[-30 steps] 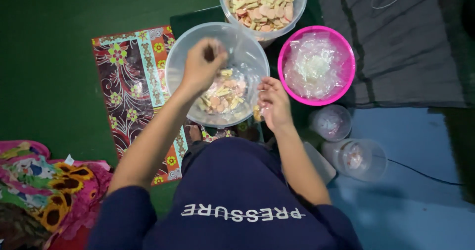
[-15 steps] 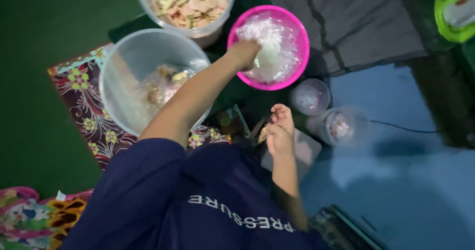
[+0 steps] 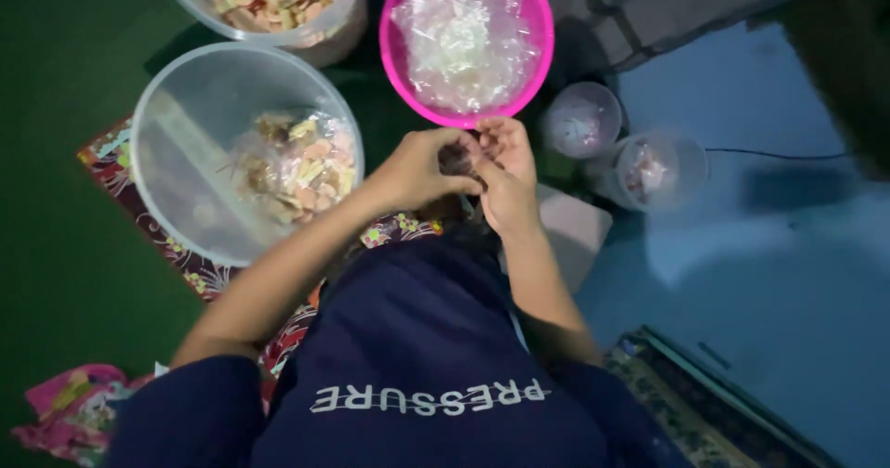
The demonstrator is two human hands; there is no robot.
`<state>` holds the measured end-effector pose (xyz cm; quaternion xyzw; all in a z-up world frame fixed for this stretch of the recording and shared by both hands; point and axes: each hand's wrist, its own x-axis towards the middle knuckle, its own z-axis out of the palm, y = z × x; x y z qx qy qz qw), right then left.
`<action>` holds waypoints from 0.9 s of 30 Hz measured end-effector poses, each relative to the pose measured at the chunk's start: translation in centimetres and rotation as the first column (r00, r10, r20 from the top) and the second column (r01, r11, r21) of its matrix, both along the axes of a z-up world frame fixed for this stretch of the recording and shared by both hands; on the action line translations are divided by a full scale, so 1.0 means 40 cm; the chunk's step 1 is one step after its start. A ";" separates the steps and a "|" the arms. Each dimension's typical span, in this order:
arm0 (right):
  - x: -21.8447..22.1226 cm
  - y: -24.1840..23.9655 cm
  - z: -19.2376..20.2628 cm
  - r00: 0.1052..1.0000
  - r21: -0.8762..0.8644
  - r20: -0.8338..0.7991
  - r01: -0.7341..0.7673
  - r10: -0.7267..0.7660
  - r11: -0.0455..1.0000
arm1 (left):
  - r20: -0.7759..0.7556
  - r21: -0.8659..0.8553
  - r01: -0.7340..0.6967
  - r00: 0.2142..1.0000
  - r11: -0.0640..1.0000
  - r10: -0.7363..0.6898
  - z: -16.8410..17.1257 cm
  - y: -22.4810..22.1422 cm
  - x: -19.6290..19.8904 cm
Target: Packaging snack pieces into small plastic bags from multiple bowls
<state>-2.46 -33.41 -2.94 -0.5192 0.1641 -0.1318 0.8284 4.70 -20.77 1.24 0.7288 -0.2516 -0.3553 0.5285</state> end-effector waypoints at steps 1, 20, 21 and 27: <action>0.011 0.008 0.002 1.000 -0.026 0.027 -0.007 0.007 1.000 | 0.108 0.024 -0.127 0.986 0.992 0.124 -0.017 0.007 -0.012; 0.043 0.116 0.055 0.924 -0.272 -0.022 -0.373 0.382 0.887 | -0.139 -0.184 -0.366 0.928 0.912 0.345 0.062 0.320 0.001; 0.046 0.125 0.053 0.921 -0.275 -0.019 -0.378 0.388 0.884 | -0.136 -0.186 -0.371 0.927 0.910 0.350 0.055 0.332 -0.008; 0.048 0.196 0.049 0.967 -0.455 -0.089 -0.252 0.238 0.854 | -0.232 -0.141 -0.569 0.814 0.810 0.532 0.064 0.387 -0.066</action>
